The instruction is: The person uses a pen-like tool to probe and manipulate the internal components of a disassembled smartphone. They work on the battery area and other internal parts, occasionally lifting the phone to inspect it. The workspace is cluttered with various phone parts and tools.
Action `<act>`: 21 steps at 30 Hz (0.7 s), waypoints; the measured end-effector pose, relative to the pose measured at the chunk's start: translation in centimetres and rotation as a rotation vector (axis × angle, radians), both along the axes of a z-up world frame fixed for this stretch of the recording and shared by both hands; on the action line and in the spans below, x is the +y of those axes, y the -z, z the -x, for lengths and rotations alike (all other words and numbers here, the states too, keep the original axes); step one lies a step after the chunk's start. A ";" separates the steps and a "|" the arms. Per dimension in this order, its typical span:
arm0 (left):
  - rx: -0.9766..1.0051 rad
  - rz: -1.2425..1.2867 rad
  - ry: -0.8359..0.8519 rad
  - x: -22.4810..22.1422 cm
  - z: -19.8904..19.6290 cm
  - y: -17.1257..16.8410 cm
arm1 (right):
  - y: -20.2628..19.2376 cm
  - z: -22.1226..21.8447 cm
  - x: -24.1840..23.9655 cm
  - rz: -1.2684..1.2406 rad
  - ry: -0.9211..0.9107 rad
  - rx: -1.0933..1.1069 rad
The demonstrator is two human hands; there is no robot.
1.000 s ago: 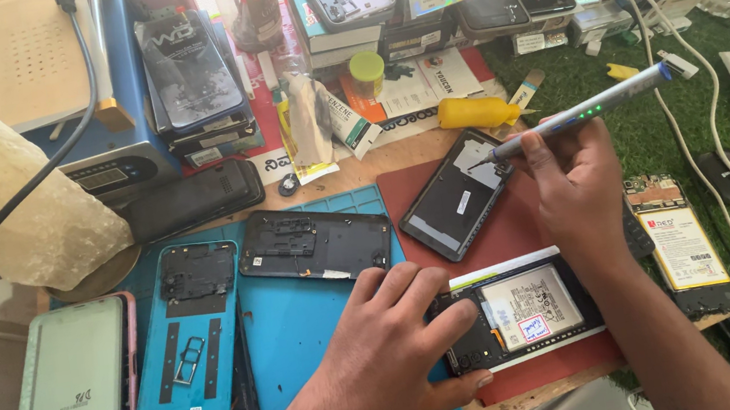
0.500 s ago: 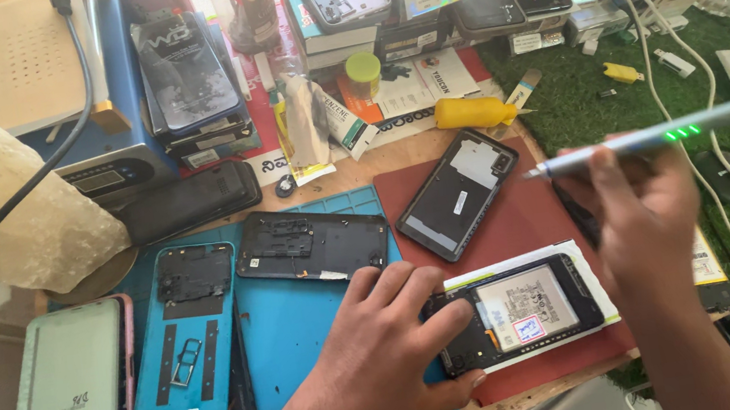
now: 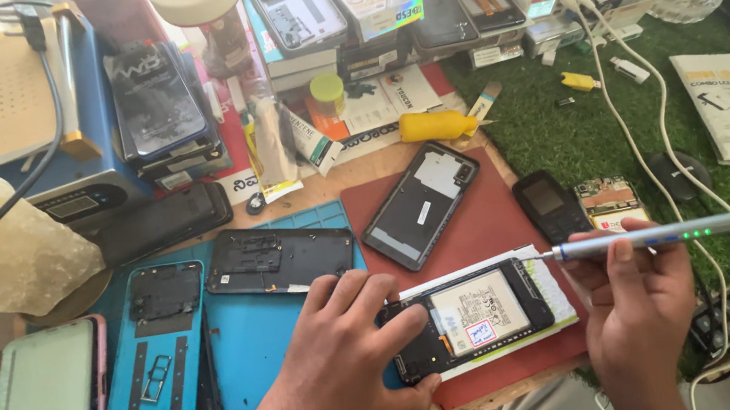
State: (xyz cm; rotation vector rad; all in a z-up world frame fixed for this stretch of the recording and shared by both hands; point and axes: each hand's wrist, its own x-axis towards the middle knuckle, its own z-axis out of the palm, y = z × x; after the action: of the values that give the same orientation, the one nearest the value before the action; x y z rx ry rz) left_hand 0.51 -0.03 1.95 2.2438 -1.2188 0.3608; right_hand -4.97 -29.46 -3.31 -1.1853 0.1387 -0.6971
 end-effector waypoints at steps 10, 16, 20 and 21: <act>0.037 -0.010 0.019 -2.7 0.8 0.1 | 0.7 0.3 -0.1 -0.063 0.077 -0.083; 0.069 -0.030 0.054 -3.7 0.7 -0.3 | 0.7 0.3 -0.2 -0.065 0.074 -0.118; 0.116 -0.042 0.065 -3.3 0.4 -0.6 | 0.6 0.3 -0.3 -0.095 0.073 -0.108; 0.137 -0.045 0.063 -3.3 0.3 -0.5 | 0.5 0.3 -0.3 -0.094 0.079 -0.102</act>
State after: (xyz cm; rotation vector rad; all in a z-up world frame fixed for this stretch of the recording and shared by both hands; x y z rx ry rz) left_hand 0.17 -3.33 2.49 2.2226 -1.2328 0.1541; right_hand -5.27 -29.75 -3.81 -1.0566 0.1320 -0.8104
